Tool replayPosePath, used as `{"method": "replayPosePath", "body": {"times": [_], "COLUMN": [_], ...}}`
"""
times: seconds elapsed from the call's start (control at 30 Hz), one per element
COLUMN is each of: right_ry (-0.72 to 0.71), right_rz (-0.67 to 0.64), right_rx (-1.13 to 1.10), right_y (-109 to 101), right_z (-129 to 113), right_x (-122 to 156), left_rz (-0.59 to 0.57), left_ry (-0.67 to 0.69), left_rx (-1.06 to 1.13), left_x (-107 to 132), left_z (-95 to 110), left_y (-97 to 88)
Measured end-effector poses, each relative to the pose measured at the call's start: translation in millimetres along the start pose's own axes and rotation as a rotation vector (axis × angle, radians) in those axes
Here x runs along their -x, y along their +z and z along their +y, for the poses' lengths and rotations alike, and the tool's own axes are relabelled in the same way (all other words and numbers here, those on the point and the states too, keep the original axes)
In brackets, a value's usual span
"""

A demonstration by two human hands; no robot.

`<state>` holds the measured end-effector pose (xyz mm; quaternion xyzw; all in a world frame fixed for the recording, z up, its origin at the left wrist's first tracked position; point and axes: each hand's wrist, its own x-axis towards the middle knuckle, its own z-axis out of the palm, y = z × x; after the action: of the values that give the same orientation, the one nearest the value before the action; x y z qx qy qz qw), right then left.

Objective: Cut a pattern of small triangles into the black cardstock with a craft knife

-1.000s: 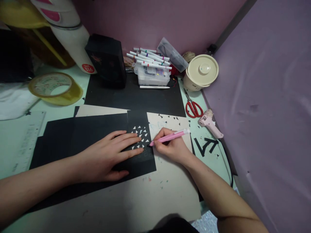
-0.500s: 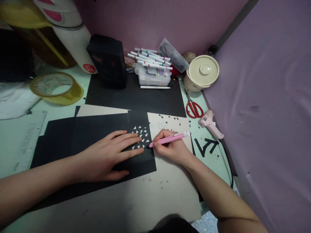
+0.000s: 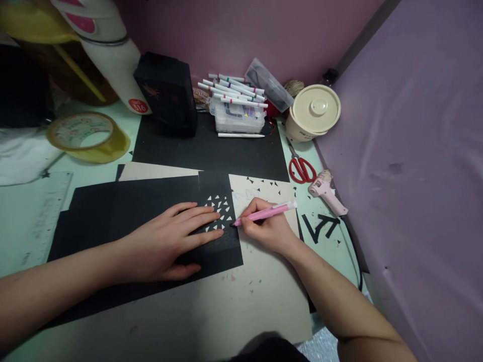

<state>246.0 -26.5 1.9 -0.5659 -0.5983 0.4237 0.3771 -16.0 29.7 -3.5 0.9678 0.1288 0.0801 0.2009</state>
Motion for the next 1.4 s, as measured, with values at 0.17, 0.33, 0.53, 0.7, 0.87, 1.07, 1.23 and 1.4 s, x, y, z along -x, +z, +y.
{"method": "replayPosePath", "body": {"times": [0.17,0.33,0.53,0.7,0.87,1.07,1.23,1.4], "right_ry": [0.006,-0.006,0.027,0.136,0.283,0.089,-0.052,-0.085], "right_rz": [-0.01,0.067,0.193,0.301,0.325,0.419,0.376,0.354], "right_rx": [-0.002,0.001,-0.055,-0.049,-0.189,0.164,0.278,0.3], "right_y": [0.1,0.9,-9.1,-13.6,12.1,32.9,34.4,35.6], "right_z": [-0.3,4.9,-3.6,-20.8,-17.2,-7.2,-3.9,-6.3], "right_x": [-0.7,-0.9,4.2,22.3,36.4,38.0,41.3,39.6], "left_rz": [0.017,0.011,0.012,0.047,0.038,0.028,0.024,0.021], "left_ry": [0.007,0.011,0.015,0.027,0.019,0.013,0.018,0.01], "left_rx": [0.005,-0.004,-0.02,-0.033,-0.05,-0.045,-0.021,-0.011], "left_x": [-1.0,-0.7,-0.6,-1.0,0.2,-0.1,-0.6,0.3], "left_z": [-0.1,-0.5,0.3,-0.2,-0.3,-0.2,-0.4,-0.8], "left_y": [0.7,0.5,-0.5,2.0,3.8,3.5,3.8,4.2]}}
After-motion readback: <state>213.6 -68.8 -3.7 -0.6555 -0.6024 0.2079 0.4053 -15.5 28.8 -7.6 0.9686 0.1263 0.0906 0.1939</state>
